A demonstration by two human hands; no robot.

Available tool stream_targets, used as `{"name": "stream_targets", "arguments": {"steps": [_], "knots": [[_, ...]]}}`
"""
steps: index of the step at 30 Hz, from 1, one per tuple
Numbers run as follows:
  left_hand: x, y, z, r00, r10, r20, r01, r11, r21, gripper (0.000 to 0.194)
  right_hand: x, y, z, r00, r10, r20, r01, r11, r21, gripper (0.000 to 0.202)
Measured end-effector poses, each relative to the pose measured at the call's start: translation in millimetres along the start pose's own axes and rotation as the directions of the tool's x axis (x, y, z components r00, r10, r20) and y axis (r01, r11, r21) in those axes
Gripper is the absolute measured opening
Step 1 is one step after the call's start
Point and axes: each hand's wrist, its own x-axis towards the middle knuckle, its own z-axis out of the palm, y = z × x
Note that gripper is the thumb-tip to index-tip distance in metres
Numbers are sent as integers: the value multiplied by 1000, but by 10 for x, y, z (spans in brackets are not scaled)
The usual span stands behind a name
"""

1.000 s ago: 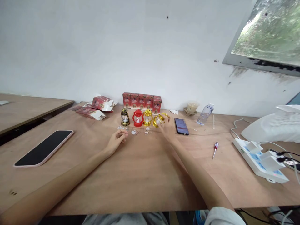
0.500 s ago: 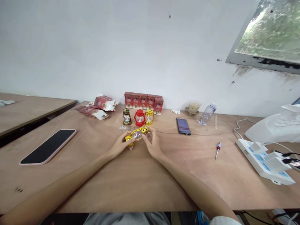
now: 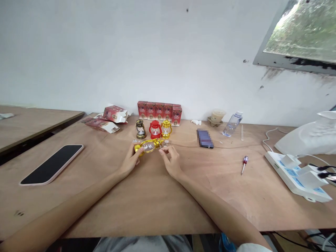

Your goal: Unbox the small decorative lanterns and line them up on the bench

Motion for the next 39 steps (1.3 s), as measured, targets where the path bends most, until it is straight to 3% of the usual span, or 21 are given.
{"name": "stream_targets", "arguments": {"steps": [5,8,11,19,31,36,39], "knots": [[44,-14,-23,1000,-25,4,24,1000,19,34,81,134,-1,957,266,-116,-234,944,234,26],[43,15,-41,999,-14,31,12,998,56,36,136,213,-1,923,384,15,-366,868,336,33],[20,55,-57,998,2,60,-8,996,91,39,148,252,14,897,406,173,-442,829,342,37],[-10,72,-53,995,57,87,-72,983,171,39,132,217,13,882,365,297,-457,816,353,38],[-19,78,-69,999,37,-18,-32,970,242,34,145,179,5,896,369,248,-439,822,362,37],[5,36,-68,999,21,-38,-13,982,186,31,112,139,34,894,360,269,-443,805,395,35],[47,-36,-66,998,5,-67,1,995,96,33,109,163,44,903,366,225,-429,796,427,33]]}}
